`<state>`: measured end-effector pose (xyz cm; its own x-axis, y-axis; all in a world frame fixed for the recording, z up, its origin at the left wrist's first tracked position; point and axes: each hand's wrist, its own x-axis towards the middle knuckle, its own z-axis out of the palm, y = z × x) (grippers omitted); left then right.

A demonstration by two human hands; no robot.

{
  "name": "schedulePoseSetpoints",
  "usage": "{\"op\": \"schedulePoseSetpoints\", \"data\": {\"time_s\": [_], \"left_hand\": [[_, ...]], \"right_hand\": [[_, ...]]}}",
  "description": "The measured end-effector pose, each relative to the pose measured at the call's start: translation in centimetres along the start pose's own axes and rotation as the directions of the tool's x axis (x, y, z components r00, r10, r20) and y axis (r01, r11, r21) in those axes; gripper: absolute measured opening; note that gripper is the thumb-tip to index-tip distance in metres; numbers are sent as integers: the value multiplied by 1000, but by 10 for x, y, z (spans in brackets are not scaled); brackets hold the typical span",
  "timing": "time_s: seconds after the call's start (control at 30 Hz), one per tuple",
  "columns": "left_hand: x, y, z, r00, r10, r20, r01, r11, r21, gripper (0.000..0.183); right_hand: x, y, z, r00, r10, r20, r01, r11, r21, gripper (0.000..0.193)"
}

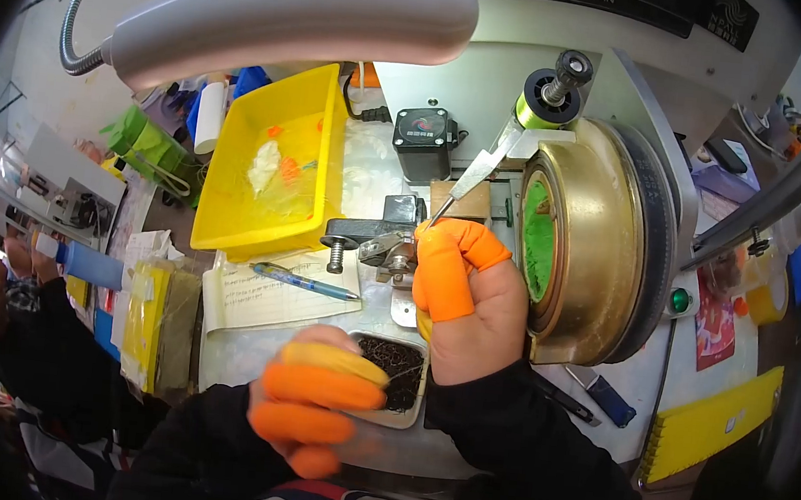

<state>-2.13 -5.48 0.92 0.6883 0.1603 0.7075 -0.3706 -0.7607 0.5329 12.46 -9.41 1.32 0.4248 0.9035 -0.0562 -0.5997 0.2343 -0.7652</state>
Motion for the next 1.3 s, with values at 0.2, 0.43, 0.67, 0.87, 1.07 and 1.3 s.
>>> {"op": "schedulePoseSetpoints", "data": {"time_s": [0.2, 0.43, 0.67, 0.87, 1.07, 1.3], "left_hand": [[3, -35, -26, 722, -536, -438, 374, 834, -405, 39], [-3, -54, -14, 565, -825, 4, 792, 541, -284, 33], [-4, -65, 3, 655, -748, -105, 686, 647, -333, 52], [8, -58, 1, 622, -775, -110, 715, 619, -325, 53], [13, -52, -6, 676, -730, -96, 653, 655, -380, 45], [19, -47, -20, 684, -715, 144, 671, 695, 257, 54]], "right_hand": [[2, 5, 3, 984, -175, -31, 161, 952, -260, 14], [2, 7, 1, 977, -214, -20, 195, 924, -329, 14], [3, 7, 4, 979, -201, -30, 183, 936, -299, 13], [2, 9, 5, 974, -214, -66, 183, 930, -319, 13], [3, 9, 4, 971, -235, -36, 209, 915, -345, 12], [3, 8, 4, 963, -262, -57, 224, 903, -366, 13]]}}
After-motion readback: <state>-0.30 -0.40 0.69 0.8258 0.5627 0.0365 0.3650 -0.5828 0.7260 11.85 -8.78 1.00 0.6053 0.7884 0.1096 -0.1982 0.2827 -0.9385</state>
